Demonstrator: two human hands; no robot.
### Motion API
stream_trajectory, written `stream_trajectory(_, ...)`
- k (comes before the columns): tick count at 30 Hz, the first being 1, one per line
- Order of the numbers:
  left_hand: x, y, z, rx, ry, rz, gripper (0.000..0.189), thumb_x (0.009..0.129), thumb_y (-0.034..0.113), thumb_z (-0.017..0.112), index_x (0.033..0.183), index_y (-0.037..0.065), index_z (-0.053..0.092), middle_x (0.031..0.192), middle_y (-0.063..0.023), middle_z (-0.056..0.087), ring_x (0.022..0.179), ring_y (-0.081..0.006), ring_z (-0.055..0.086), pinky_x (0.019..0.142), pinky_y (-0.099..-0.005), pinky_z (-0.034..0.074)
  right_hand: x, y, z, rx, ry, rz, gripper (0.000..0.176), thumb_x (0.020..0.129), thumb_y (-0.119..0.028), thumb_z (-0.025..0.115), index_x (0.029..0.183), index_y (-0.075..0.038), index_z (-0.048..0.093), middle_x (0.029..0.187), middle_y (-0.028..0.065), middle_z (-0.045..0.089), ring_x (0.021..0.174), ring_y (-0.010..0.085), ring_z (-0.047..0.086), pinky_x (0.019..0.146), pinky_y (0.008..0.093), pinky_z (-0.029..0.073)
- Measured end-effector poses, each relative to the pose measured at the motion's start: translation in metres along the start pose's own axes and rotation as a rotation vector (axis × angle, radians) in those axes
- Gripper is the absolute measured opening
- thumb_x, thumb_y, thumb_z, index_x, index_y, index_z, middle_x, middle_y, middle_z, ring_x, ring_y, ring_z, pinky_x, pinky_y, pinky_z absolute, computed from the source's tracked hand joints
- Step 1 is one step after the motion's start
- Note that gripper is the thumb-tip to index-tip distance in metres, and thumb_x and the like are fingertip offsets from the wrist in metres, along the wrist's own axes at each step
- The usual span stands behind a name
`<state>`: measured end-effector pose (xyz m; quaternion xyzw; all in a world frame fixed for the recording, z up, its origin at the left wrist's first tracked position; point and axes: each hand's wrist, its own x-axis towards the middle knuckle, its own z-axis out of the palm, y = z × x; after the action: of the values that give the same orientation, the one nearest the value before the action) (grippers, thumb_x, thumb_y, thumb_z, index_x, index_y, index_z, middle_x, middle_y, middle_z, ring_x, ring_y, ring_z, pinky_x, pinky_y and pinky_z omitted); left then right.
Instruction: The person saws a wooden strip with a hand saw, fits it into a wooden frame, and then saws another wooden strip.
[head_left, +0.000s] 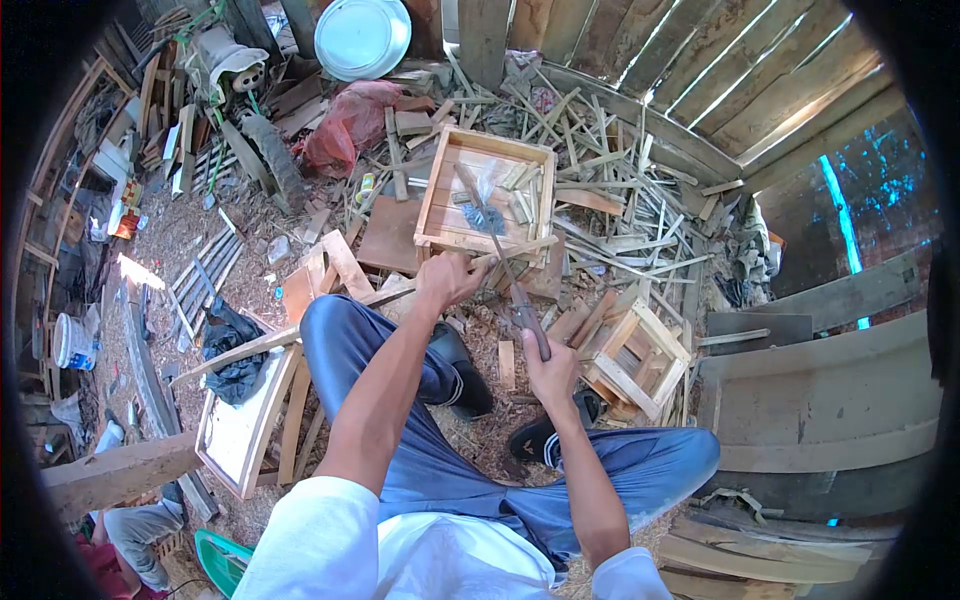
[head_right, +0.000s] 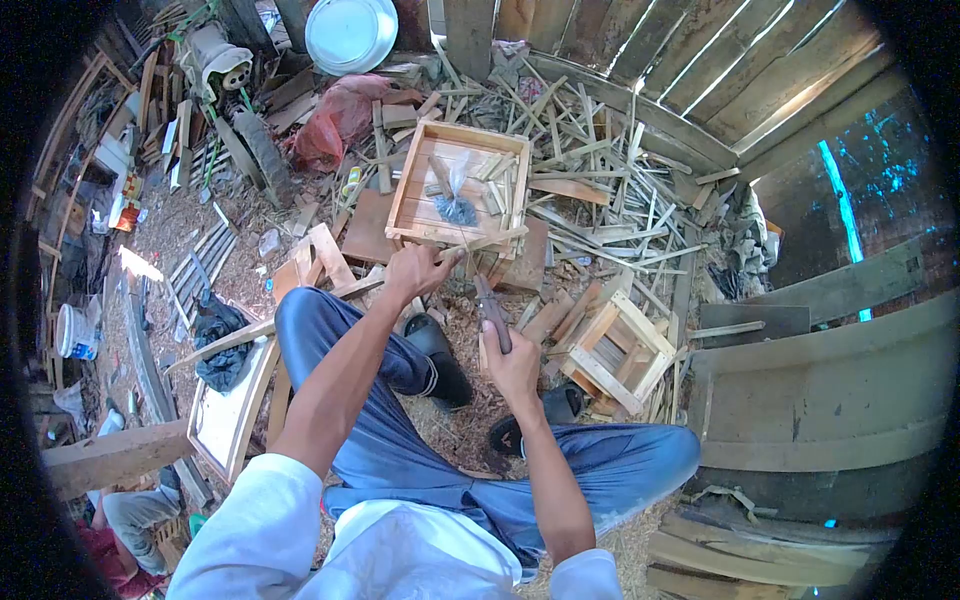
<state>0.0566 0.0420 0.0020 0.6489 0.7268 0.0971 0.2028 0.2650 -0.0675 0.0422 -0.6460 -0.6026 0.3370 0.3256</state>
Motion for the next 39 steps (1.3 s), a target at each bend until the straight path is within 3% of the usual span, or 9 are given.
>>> stream_trajectory(7,0.003,0.001,-0.004,-0.035,-0.052,-0.020,0.077,0.087,0.068,0.041,0.077,-0.003,0.070,0.079,-0.0297,0.066,0.083,-0.0422,0.067,0.077,-0.0511,0.052,-0.006,0.011,0.009,0.037,0.012,-0.060,0.036,0.090,-0.030,0.063,0.074,0.001,0.064,0.052,0.0174,0.050,0.044,0.0244,0.049,0.049,0.0395,0.040)
stream_trajectory(13,0.001,-0.002,-0.004,-0.042,-0.030,-0.028,0.076,0.087,0.068,0.042,0.077,-0.002,0.069,0.080,-0.0287,0.066,0.084,-0.0420,0.066,0.077,-0.0507,0.051,-0.013,0.010,0.009,0.044,0.011,-0.079,0.044,0.092,-0.034,0.061,0.069,0.004,0.059,0.047,0.0102,0.037,0.046,0.0122,0.036,0.045,0.0369,0.034)
stream_trajectory(15,0.007,-0.005,0.000,-0.048,-0.056,-0.018,0.076,0.087,0.068,0.042,0.078,-0.002,0.070,0.080,-0.0268,0.067,0.084,-0.0413,0.067,0.076,-0.0506,0.052,-0.033,0.013,-0.003,-0.003,-0.031,-0.087,0.034,0.089,-0.030,0.064,0.076,0.001,0.066,0.052,0.0192,0.051,0.045,0.0313,0.055,0.049,0.0403,0.042)
stream_trajectory(23,0.001,0.001,-0.002,-0.022,-0.030,-0.013,0.071,0.088,0.065,0.042,0.081,0.001,0.071,0.079,-0.0253,0.067,0.081,-0.0393,0.067,0.076,-0.0494,0.053,-0.010,-0.009,0.003,-0.022,-0.020,0.034,0.043,0.090,-0.035,0.062,0.069,0.003,0.064,0.053,0.0221,0.052,0.048,0.0343,0.058,0.050,0.0413,0.043)
stream_trajectory(25,0.005,-0.002,0.001,-0.040,-0.044,-0.044,0.071,0.088,0.065,0.042,0.080,0.001,0.071,0.079,-0.0258,0.067,0.081,-0.0391,0.068,0.076,-0.0492,0.053,0.002,-0.006,0.012,-0.040,-0.060,-0.011,0.041,0.092,-0.031,0.062,0.074,0.005,0.063,0.050,0.0164,0.045,0.046,0.0153,0.043,0.049,0.0359,0.041)
stream_trajectory(29,0.011,-0.008,0.005,-0.050,-0.081,-0.041,0.072,0.088,0.066,0.041,0.079,0.000,0.071,0.080,-0.0261,0.067,0.082,-0.0392,0.068,0.076,-0.0491,0.053,-0.055,0.015,-0.012,0.002,-0.001,-0.127,0.043,0.092,-0.034,0.062,0.073,0.005,0.063,0.051,0.0168,0.046,0.046,0.0163,0.045,0.050,0.0367,0.041)
stream_trajectory(31,0.007,-0.006,0.007,-0.027,-0.047,-0.031,0.072,0.088,0.066,0.041,0.080,0.001,0.072,0.079,-0.0259,0.067,0.081,-0.0394,0.068,0.076,-0.0491,0.053,-0.073,0.011,-0.027,0.040,-0.011,-0.031,0.040,0.092,-0.034,0.059,0.078,0.003,0.065,0.061,0.0241,0.058,0.058,0.0391,0.063,0.053,0.0439,0.046)
stream_trajectory(34,0.006,-0.006,0.011,-0.007,-0.063,-0.030,0.071,0.087,0.066,0.042,0.081,0.003,0.072,0.077,-0.0252,0.067,0.080,-0.0395,0.068,0.075,-0.0491,0.053,-0.026,0.011,-0.002,0.016,-0.078,0.073,0.039,0.092,-0.031,0.061,0.077,0.004,0.066,0.055,0.0196,0.052,0.051,0.0179,0.057,0.053,0.0388,0.044)
stream_trajectory(39,0.008,-0.004,0.001,-0.032,-0.091,-0.025,0.071,0.087,0.066,0.042,0.083,0.003,0.073,0.079,-0.0245,0.068,0.081,-0.0394,0.068,0.077,-0.0490,0.052,-0.013,0.003,0.000,-0.042,-0.030,-0.084,0.037,0.092,-0.031,0.061,0.079,0.004,0.066,0.058,0.0218,0.054,0.052,0.0261,0.062,0.053,0.0390,0.045)
